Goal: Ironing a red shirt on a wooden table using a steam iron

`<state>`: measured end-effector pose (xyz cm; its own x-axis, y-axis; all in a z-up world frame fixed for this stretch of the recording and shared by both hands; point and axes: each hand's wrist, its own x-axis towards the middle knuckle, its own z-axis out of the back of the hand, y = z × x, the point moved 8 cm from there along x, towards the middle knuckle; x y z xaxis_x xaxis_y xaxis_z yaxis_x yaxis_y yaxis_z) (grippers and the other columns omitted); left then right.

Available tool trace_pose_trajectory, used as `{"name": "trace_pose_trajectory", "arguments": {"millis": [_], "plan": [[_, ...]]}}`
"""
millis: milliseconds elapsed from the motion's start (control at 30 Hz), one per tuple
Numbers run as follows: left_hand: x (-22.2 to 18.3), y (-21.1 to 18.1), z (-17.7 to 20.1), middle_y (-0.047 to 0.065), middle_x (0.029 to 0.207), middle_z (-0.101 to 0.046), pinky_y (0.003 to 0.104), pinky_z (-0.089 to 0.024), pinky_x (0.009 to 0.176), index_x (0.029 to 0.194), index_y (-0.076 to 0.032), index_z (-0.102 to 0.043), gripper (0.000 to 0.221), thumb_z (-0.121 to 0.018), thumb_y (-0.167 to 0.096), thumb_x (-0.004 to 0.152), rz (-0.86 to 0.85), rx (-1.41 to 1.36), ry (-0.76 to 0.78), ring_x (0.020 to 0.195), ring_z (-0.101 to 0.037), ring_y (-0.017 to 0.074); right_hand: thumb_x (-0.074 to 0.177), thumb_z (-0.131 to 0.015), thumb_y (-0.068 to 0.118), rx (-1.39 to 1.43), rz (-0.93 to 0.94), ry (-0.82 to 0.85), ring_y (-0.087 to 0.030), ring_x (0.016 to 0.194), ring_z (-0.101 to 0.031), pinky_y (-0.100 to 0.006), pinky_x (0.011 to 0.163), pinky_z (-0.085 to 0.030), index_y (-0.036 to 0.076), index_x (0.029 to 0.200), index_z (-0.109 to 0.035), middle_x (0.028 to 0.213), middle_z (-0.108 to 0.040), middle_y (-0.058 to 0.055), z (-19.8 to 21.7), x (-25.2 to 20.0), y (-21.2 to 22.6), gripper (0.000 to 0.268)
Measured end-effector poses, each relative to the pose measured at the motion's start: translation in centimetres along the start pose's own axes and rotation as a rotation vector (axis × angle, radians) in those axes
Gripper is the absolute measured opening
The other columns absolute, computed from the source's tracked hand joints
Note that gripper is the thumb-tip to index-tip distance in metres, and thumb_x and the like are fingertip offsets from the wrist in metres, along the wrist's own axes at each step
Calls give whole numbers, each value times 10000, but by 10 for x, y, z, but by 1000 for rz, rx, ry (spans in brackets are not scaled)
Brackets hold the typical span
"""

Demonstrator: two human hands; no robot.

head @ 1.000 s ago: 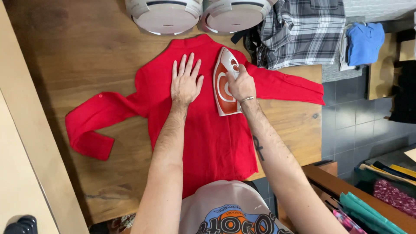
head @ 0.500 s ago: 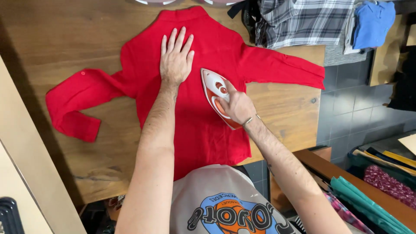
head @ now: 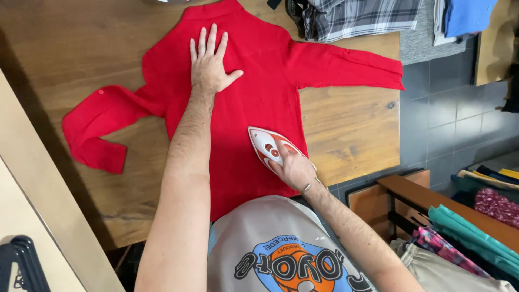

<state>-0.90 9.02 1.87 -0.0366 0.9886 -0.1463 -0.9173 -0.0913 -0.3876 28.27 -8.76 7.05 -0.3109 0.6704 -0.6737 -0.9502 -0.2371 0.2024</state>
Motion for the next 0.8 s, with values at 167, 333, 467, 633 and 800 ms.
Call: {"name": "trace_pose_trajectory", "arguments": {"millis": [167,333,467,633,800], "plan": [[4,-3,-1,87,1712,8,600,-34,1253,1666,-182,-192,1185,-800,-655,765,88,4,222,1565,25,333,936,-542,603,-45,45,-20,-452,781,-707,-547,599,-559,287,1588,-304,1046,-699,-150,-27,-22,-20,762],[2,-3,-3,123,1705,-29,635,-57,1236,1662,-150,-221,1181,-795,-661,765,63,10,192,1555,-1,358,936,-571,523,92,66,71,-406,877,-705,-531,680,-566,352,1595,-316,1009,-713,-100,0,-53,-14,727],[4,-5,-6,98,1699,68,667,-70,1237,1684,-161,-151,1201,-762,-696,800,112,39,274,1557,39,375,905,-667,442,68,139,76,-369,960,-706,-527,669,-570,320,1564,-397,1144,-739,-81,-36,-67,-39,723],[-22,-26,-5,171,1673,-65,669,-234,1192,1642,-106,-314,1032,-867,-496,863,52,58,2,1512,-102,448,860,-690,451,-41,114,152,-365,946,-709,-516,641,-581,430,1552,-385,1035,-735,-85,-47,-83,-53,757],[-134,-74,9,273,1632,-186,589,-347,1206,1582,-38,-401,688,-739,-176,999,-82,-335,-332,1474,-296,478,816,-760,406,116,42,236,-337,1194,-683,-492,1020,-567,411,1513,-460,1260,-735,-72,-25,-90,-57,759]]}}
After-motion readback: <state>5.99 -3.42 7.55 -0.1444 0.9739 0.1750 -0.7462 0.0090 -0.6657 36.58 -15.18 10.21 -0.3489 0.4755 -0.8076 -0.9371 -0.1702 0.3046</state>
